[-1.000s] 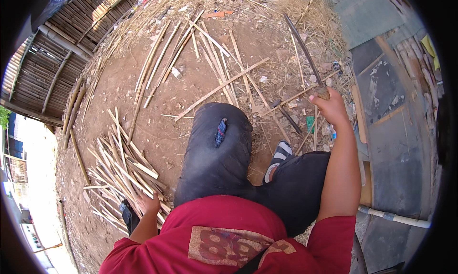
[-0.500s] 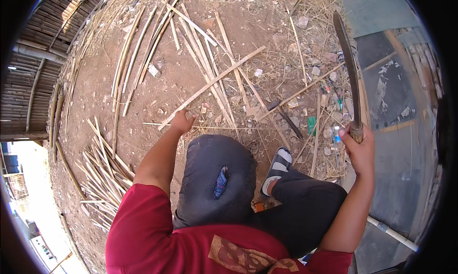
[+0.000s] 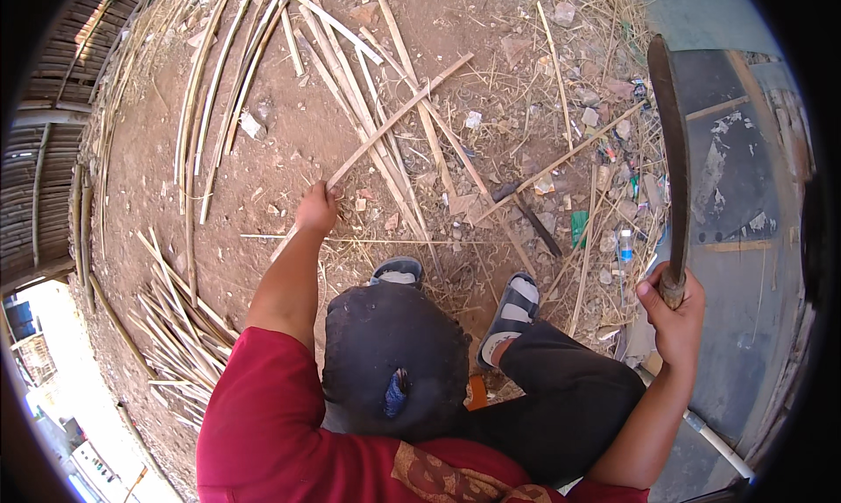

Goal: The person shaves a long bamboo strip with a blade, removing thin layers to smooth the surface while sitting outdoors.

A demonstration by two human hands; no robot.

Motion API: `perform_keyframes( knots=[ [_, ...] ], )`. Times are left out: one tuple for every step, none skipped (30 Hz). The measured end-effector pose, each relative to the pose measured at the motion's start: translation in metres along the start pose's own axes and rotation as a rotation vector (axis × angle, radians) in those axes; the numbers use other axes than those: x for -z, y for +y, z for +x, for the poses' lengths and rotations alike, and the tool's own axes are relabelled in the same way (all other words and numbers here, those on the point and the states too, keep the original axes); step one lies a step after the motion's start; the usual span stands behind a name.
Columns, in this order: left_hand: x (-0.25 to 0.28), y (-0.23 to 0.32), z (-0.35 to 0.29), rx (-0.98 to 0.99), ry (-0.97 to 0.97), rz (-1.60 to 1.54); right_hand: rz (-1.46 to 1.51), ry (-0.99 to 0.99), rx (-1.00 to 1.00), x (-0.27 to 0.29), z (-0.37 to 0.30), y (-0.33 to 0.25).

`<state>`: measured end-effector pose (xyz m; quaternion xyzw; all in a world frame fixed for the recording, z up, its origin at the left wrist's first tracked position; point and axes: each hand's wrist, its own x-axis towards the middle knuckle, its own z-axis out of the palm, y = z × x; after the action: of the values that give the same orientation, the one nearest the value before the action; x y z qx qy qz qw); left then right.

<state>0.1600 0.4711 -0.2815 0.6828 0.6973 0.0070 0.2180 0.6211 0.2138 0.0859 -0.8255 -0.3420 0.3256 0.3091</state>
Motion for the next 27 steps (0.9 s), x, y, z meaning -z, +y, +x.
perform_keyframes(
  knots=[
    [0.002, -0.009, -0.005, -0.034, 0.011, -0.029, 0.011, 0.000, -0.006, 0.000, -0.001, -0.001],
    [0.005, -0.020, -0.012, -0.068, 0.023, -0.058, 0.022, -0.001, -0.010, 0.000, -0.002, -0.002],
    [0.009, -0.029, -0.020, -0.099, 0.037, -0.089, 0.031, -0.004, -0.012, -0.001, -0.002, -0.005],
    [0.017, -0.030, -0.030, -0.098, -0.002, -0.142, 0.032, -0.013, -0.010, -0.002, -0.002, -0.006],
    [0.027, -0.033, -0.041, -0.097, -0.039, -0.195, 0.033, -0.023, -0.006, -0.002, -0.003, -0.005],
    [0.036, -0.037, -0.054, -0.093, -0.070, -0.253, 0.032, -0.036, 0.005, -0.002, -0.004, -0.007],
    [0.044, -0.039, -0.063, -0.204, -0.001, -0.334, 0.016, -0.047, 0.027, -0.005, -0.004, -0.008],
    [0.051, -0.040, -0.073, -0.142, -0.074, -0.496, -0.002, -0.059, 0.052, -0.011, -0.004, -0.011],
    [0.067, -0.029, -0.082, -0.091, -0.155, -0.657, -0.018, -0.060, 0.071, -0.018, -0.006, -0.013],
    [0.094, -0.007, -0.093, -0.048, -0.238, -0.815, -0.056, -0.068, 0.118, -0.023, -0.009, -0.013],
    [0.123, 0.014, -0.108, -0.024, -0.325, -0.870, -0.096, -0.076, 0.164, -0.030, -0.011, -0.012],
    [0.156, 0.028, -0.124, -0.032, -0.338, -0.854, -0.128, -0.092, 0.231, -0.037, -0.011, -0.015],
    [0.184, 0.040, -0.140, -0.038, -0.354, -0.841, -0.150, -0.096, 0.330, -0.044, -0.013, -0.025],
    [0.207, 0.049, -0.155, -0.048, -0.376, -0.828, -0.174, -0.094, 0.424, -0.052, -0.017, -0.035],
    [0.226, 0.056, -0.170, -0.073, -0.361, -0.785, -0.199, -0.089, 0.514, -0.059, -0.021, -0.044],
    [0.246, 0.063, -0.186, -0.144, -0.308, -0.703, -0.218, -0.107, 0.586, -0.066, -0.025, -0.049],
    [0.266, 0.071, -0.204, -0.212, -0.255, -0.619, -0.238, -0.124, 0.657, -0.073, -0.028, -0.053],
    [0.280, 0.075, -0.221, -0.279, -0.204, -0.534, -0.261, -0.139, 0.723, -0.077, -0.035, -0.057],
    [0.287, 0.074, -0.235, -0.278, -0.212, -0.504, -0.278, -0.138, 0.789, -0.082, -0.043, -0.060],
    [0.293, 0.076, -0.253, -0.313, -0.184, -0.451, -0.297, -0.138, 0.855, -0.085, -0.052, -0.062],
    [0.301, 0.077, -0.278, -0.338, -0.147, -0.396, -0.311, -0.144, 0.929, -0.085, -0.058, -0.066],
    [0.305, 0.078, -0.302, -0.361, -0.114, -0.341, -0.351, -0.149, 0.930, -0.082, -0.063, -0.067],
    [0.306, 0.078, -0.324, -0.349, -0.074, -0.296, -0.391, -0.154, 0.930, -0.078, -0.065, -0.069],
    [0.304, 0.078, -0.346, -0.337, -0.035, -0.250, -0.431, -0.158, 0.927, -0.075, -0.068, -0.069],
    [0.300, 0.077, -0.368, -0.323, -0.004, -0.203, -0.468, -0.165, 0.909, -0.070, -0.064, -0.062],
    [0.294, 0.074, -0.386, -0.302, 0.002, -0.223, -0.450, -0.170, 0.896, -0.066, -0.062, -0.055],
    [0.285, 0.070, -0.402, -0.279, 0.014, -0.242, -0.431, -0.175, 0.889, -0.062, -0.060, -0.049]
  ],
)
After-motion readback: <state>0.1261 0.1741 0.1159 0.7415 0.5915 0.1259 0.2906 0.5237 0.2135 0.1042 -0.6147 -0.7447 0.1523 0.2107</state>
